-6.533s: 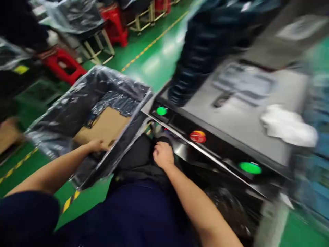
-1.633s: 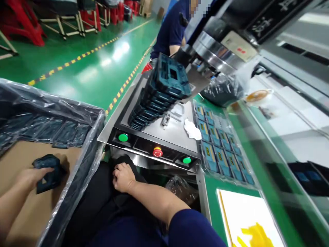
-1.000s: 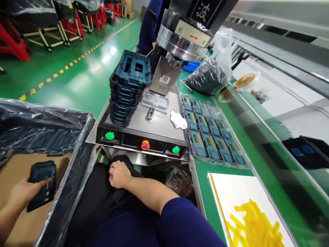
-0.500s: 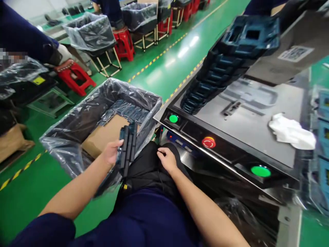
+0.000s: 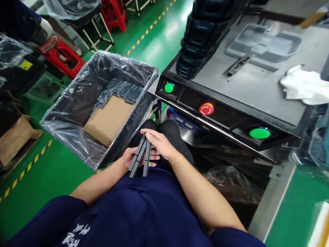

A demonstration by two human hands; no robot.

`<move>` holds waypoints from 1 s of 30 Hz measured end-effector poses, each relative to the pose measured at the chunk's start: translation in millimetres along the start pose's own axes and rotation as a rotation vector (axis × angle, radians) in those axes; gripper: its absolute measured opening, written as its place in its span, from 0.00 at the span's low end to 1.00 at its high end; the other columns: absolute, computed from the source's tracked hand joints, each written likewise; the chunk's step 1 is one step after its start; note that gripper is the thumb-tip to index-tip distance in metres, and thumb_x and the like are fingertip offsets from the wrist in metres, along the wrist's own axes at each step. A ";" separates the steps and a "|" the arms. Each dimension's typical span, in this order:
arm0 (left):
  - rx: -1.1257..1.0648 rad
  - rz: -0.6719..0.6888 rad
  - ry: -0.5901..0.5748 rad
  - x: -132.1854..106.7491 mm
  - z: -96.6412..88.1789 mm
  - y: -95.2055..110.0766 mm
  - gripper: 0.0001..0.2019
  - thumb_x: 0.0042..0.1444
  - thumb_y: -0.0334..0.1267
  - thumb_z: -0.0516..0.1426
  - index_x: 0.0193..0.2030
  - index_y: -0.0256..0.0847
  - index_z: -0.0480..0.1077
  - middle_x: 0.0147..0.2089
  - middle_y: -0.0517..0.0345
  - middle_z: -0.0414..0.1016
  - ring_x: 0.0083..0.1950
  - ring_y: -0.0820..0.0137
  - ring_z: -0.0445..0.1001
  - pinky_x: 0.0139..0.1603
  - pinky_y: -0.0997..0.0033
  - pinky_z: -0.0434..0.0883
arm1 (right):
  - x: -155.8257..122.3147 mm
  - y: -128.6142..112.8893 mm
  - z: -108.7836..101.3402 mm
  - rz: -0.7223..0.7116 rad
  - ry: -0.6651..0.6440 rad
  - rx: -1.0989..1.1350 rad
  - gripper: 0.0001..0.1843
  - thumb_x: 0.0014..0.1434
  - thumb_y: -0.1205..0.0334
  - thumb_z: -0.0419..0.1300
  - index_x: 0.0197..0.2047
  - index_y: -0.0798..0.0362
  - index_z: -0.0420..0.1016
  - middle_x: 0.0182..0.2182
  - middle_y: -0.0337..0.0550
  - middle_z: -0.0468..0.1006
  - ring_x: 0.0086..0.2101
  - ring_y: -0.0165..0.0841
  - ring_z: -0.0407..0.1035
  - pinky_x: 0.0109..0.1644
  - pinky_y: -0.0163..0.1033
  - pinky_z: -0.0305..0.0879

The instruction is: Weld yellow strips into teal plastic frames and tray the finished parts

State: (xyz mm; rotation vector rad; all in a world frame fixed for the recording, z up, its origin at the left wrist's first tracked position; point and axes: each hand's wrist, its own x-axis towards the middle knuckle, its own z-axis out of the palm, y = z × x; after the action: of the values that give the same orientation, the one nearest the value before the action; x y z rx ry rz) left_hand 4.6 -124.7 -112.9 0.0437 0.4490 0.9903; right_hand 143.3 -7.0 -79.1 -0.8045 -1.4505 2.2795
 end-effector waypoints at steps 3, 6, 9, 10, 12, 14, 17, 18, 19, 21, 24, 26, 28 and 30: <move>0.030 0.010 0.003 1.0 -1.3 0.7 0.33 0.48 0.45 0.63 0.61 0.33 0.68 0.60 0.38 0.72 0.64 0.47 0.67 0.64 0.42 0.58 | -1.1 0.2 3.2 0.011 0.032 -0.014 0.26 0.59 0.42 0.60 0.53 0.49 0.76 0.48 0.43 0.77 0.33 0.29 0.71 0.36 0.36 0.72; 0.073 0.015 0.012 2.4 -3.9 1.2 0.34 0.44 0.47 0.65 0.59 0.34 0.70 0.60 0.36 0.72 0.64 0.44 0.66 0.64 0.40 0.59 | -1.8 -3.3 5.5 0.022 0.054 -0.033 0.26 0.59 0.43 0.60 0.54 0.49 0.75 0.51 0.44 0.77 0.35 0.30 0.72 0.38 0.37 0.72; 0.130 0.014 0.016 3.1 -7.5 2.7 0.37 0.39 0.46 0.68 0.58 0.35 0.70 0.61 0.34 0.70 0.65 0.40 0.65 0.61 0.36 0.61 | -3.2 -4.9 4.3 0.003 0.068 -0.056 0.26 0.59 0.43 0.59 0.56 0.49 0.74 0.54 0.45 0.76 0.38 0.32 0.73 0.41 0.39 0.72; 0.147 0.013 0.012 3.2 -8.8 3.3 0.38 0.38 0.46 0.68 0.58 0.35 0.70 0.62 0.33 0.70 0.65 0.40 0.64 0.61 0.35 0.61 | -3.8 -5.0 3.4 -0.014 0.069 -0.074 0.26 0.60 0.43 0.59 0.56 0.49 0.74 0.54 0.45 0.76 0.39 0.32 0.73 0.43 0.39 0.72; 0.172 0.012 0.000 3.2 -11.3 4.7 0.39 0.37 0.44 0.69 0.58 0.34 0.69 0.62 0.32 0.68 0.65 0.38 0.63 0.60 0.33 0.60 | -5.0 -5.0 1.5 -0.064 0.067 -0.137 0.26 0.61 0.42 0.58 0.55 0.49 0.75 0.53 0.45 0.77 0.41 0.34 0.73 0.47 0.41 0.71; 0.188 0.017 -0.011 3.3 -12.9 6.3 0.39 0.36 0.43 0.70 0.58 0.34 0.69 0.62 0.30 0.68 0.65 0.37 0.63 0.60 0.31 0.60 | -6.5 -5.3 0.8 -0.110 0.088 -0.219 0.26 0.61 0.41 0.56 0.54 0.50 0.76 0.50 0.45 0.78 0.44 0.36 0.73 0.50 0.42 0.70; 0.202 0.018 -0.019 3.3 -13.7 8.4 0.40 0.34 0.44 0.72 0.58 0.34 0.70 0.62 0.31 0.68 0.65 0.37 0.63 0.61 0.30 0.59 | -8.7 -5.4 3.1 -0.124 0.180 -0.333 0.27 0.62 0.41 0.55 0.54 0.50 0.76 0.47 0.45 0.79 0.42 0.37 0.74 0.46 0.42 0.71; 0.204 0.017 -0.018 3.3 -13.9 8.9 0.41 0.34 0.44 0.72 0.57 0.34 0.70 0.62 0.31 0.69 0.65 0.37 0.63 0.62 0.31 0.59 | -9.3 -5.0 4.7 -0.125 0.223 -0.366 0.27 0.62 0.41 0.55 0.54 0.50 0.76 0.47 0.45 0.79 0.41 0.37 0.74 0.45 0.42 0.71; 0.204 0.019 -0.018 3.2 -14.3 9.2 0.41 0.34 0.45 0.72 0.57 0.33 0.70 0.61 0.31 0.70 0.65 0.38 0.63 0.62 0.31 0.58 | -9.7 -4.3 6.6 -0.130 0.266 -0.396 0.26 0.62 0.41 0.54 0.53 0.50 0.76 0.46 0.45 0.79 0.40 0.37 0.74 0.45 0.42 0.71; 0.202 0.029 -0.015 3.0 -15.9 9.2 0.39 0.34 0.46 0.73 0.55 0.32 0.72 0.57 0.32 0.73 0.63 0.39 0.66 0.62 0.31 0.58 | -10.0 -2.4 10.6 -0.141 0.338 -0.445 0.26 0.62 0.41 0.53 0.52 0.51 0.77 0.45 0.45 0.80 0.41 0.38 0.74 0.47 0.43 0.71; 0.196 0.054 0.018 3.2 -20.1 8.6 0.35 0.34 0.48 0.73 0.50 0.32 0.73 0.48 0.36 0.79 0.58 0.41 0.72 0.62 0.30 0.59 | -9.6 0.6 15.4 -0.116 0.377 -0.480 0.27 0.63 0.40 0.51 0.51 0.51 0.78 0.42 0.44 0.81 0.39 0.38 0.75 0.47 0.45 0.71; 0.187 0.062 0.048 3.9 -22.9 8.6 0.34 0.33 0.48 0.73 0.48 0.33 0.73 0.43 0.41 0.81 0.54 0.44 0.75 0.61 0.30 0.60 | -9.2 1.5 17.3 -0.099 0.374 -0.489 0.27 0.64 0.40 0.50 0.52 0.51 0.77 0.40 0.44 0.81 0.38 0.39 0.75 0.45 0.45 0.72; 0.175 0.057 0.066 5.1 -24.7 9.3 0.34 0.33 0.46 0.74 0.47 0.34 0.73 0.38 0.45 0.81 0.48 0.47 0.79 0.60 0.30 0.61 | -9.0 0.9 18.4 -0.105 0.369 -0.503 0.28 0.65 0.41 0.48 0.53 0.50 0.77 0.40 0.44 0.81 0.40 0.39 0.76 0.46 0.45 0.73; 0.176 0.040 0.067 6.5 -25.2 10.4 0.33 0.32 0.46 0.74 0.46 0.33 0.73 0.36 0.46 0.81 0.44 0.50 0.80 0.58 0.31 0.63 | -9.0 -0.4 19.0 -0.117 0.362 -0.528 0.28 0.66 0.42 0.46 0.54 0.50 0.76 0.42 0.43 0.81 0.44 0.40 0.75 0.49 0.46 0.72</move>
State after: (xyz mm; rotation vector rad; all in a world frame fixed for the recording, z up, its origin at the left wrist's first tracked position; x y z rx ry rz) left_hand -10.3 -117.8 -135.6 0.1788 0.5980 0.9921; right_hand 138.7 -25.3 -70.0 -1.1683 -1.8742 1.5674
